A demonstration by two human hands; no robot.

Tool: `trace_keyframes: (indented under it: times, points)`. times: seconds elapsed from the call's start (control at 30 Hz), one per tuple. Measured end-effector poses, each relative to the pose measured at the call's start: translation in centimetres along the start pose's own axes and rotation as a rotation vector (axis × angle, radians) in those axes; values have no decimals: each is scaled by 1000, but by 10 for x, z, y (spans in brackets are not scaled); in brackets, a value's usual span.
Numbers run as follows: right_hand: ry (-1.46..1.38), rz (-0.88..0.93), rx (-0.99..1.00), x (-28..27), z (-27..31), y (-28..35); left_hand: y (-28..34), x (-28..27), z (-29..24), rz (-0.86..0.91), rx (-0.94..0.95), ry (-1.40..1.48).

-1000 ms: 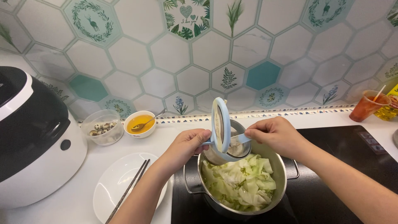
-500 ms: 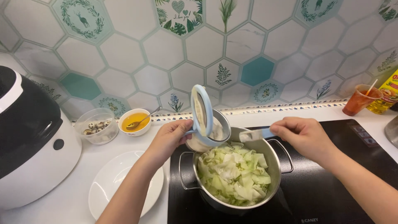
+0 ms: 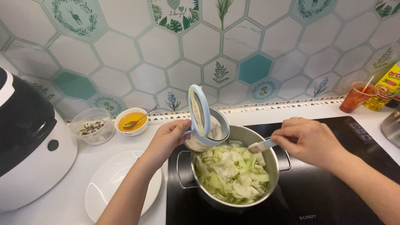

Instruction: Stirring and seasoning chopped cabbage in a pot on an induction stove.

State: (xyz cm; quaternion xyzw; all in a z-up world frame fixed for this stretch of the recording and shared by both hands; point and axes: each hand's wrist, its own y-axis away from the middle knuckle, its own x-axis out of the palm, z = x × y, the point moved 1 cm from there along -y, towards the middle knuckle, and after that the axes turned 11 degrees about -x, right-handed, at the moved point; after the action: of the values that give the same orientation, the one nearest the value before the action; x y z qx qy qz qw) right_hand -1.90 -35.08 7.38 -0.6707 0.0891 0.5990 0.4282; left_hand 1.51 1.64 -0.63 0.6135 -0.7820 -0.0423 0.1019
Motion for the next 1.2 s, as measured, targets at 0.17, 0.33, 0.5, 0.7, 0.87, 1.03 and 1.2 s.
trace_keyframes:
  times: [0.17, 0.33, 0.5, 0.7, 0.87, 1.03, 1.2]
  points:
    - [-307, -61, 217, -4, -8, -42, 4, 19, -14, 12, -7, 8]
    - [-518, -5, 132, 33, -4, -95, -7, 36, -26, 13, -85, 280]
    - [-924, -189, 323, 67, -58, -127, -60, -2, -8, -232, -28, 176]
    - [-943, 321, 630, 124, -76, -160, -139, -28, 16, -316, -176, 9]
    - [-1047, 475, 737, 194, -101, -181, -196, -46, 59, -311, -290, -51]
    - [-1084, 474, 803, 226, -114, -193, -233, -66, 87, -260, -346, -81]
    - [-972, 524, 767, 239, -114, -193, -227, -81, 97, -368, -357, -192]
